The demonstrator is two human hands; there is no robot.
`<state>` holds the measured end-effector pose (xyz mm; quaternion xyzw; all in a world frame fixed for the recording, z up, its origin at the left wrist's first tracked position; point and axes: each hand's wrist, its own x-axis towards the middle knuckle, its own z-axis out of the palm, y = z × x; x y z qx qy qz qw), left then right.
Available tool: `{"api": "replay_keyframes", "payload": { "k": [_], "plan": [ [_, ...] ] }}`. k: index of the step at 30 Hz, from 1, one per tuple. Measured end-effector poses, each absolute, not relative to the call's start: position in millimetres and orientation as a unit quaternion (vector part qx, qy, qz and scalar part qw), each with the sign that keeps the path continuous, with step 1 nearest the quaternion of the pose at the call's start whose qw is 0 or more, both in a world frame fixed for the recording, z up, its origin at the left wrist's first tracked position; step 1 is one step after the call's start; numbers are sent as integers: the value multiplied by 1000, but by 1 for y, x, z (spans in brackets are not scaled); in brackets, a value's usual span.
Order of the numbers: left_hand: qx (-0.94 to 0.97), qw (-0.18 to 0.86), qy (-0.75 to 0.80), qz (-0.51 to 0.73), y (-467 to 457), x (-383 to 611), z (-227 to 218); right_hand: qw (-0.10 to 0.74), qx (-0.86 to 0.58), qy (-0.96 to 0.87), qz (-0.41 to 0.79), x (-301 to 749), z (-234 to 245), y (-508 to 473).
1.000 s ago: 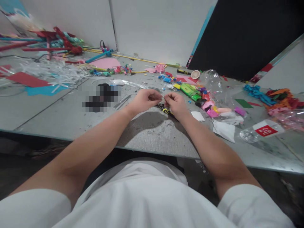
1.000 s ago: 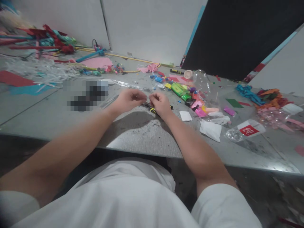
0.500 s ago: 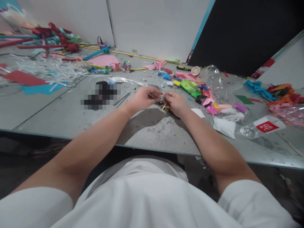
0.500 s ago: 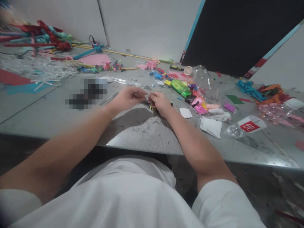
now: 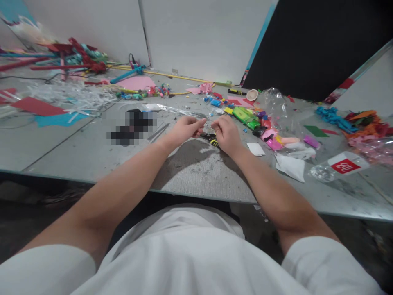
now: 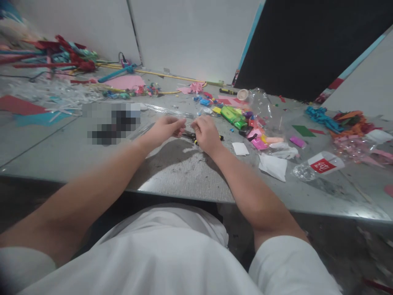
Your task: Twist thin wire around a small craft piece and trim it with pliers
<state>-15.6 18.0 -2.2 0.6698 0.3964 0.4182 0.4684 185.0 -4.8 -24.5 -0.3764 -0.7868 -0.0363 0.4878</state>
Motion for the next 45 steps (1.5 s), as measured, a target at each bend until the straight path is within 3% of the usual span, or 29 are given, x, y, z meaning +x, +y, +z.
{"api": "replay_keyframes", "payload": {
  "k": [3, 6, 10, 17, 21, 25, 31, 39, 45],
  "plan": [
    [598, 596, 358, 398, 12, -14, 1, 443, -337, -825, -98, 183, -23, -9],
    [593, 600, 351, 407, 10, -14, 4, 419, -316, -846, -92, 182, -24, -11],
    [596, 593, 350, 413, 11, -16, 3, 455, -337, -823, -38, 183, -27, -9],
    [613, 566, 349, 426, 17, -18, 0, 548, -433, -697, 162, 178, -28, -11],
    [657, 526, 343, 417, 21, -20, -2, 545, -429, -641, 330, 170, -27, -15],
    [690, 517, 325, 388, 22, -21, -6, 524, -444, -597, 414, 164, -28, -15],
    [697, 506, 328, 387, 20, -17, -8, 517, -454, -551, 472, 165, -26, -15],
    [786, 334, 351, 385, 14, -20, -1, 505, -465, -497, 531, 163, -27, -13],
    [759, 348, 390, 388, 19, -19, -4, 529, -464, -497, 508, 157, -33, -14]
  ]
}}
